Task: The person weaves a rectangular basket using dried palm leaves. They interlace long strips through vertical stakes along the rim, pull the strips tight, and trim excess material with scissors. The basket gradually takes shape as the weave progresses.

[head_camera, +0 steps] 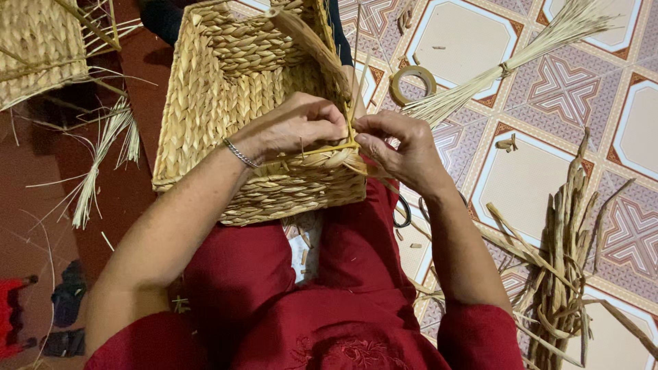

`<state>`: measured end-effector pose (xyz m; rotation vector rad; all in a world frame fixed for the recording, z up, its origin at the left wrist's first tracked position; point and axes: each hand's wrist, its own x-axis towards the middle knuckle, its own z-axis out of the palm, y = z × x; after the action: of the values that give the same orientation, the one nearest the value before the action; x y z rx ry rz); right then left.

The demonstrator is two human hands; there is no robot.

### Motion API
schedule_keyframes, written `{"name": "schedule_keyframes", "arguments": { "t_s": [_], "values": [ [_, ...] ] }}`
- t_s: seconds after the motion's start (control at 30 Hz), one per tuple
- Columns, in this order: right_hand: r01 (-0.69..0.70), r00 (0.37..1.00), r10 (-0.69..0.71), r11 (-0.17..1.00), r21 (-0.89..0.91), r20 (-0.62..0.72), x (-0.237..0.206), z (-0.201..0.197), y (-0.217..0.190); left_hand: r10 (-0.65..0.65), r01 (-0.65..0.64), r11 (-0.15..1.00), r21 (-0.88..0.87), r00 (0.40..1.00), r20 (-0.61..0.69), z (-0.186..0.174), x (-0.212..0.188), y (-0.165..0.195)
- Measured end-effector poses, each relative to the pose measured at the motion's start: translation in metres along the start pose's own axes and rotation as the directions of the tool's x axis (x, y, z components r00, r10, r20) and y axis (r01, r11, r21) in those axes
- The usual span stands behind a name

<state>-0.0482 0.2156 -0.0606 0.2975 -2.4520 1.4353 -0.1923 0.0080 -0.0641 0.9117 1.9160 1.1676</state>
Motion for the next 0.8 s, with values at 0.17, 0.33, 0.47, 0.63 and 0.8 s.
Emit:
{"name": "schedule_keyframes", "arguments": {
  "t_s": [0.17,0.33,0.47,0.63,0.8],
  "values": [
    [-0.058,0.998,0.058,0.998,-0.037,0.008,0.008,-0.003,0.0,0.072,-0.074,0.997,-0.023,0.996,-0.054,0.002,-0.002,0.003],
    [0.014,0.998,-0.019,0.996,-0.084,-0.059,0.009,0.004,0.002,0.041,-0.064,0.988,-0.137,0.985,-0.167,0.004,-0.006,0.011],
    [0.115,0.964,-0.141,0.986,-0.124,-0.227,-0.003,0.017,0.01,-0.053,0.01,0.984,-0.176,0.969,-0.24,0.001,-0.009,0.013],
    [0.195,0.863,-0.001,0.923,0.33,-0.505,-0.032,-0.004,0.024,0.0,-0.005,1.0,-0.01,0.914,-0.405,0.001,-0.008,0.002],
    [0.27,0.688,0.068,0.9,0.343,-0.722,-0.046,-0.047,0.048,0.017,-0.036,0.997,-0.068,0.964,-0.267,0.001,-0.006,-0.002]
  ]
}}
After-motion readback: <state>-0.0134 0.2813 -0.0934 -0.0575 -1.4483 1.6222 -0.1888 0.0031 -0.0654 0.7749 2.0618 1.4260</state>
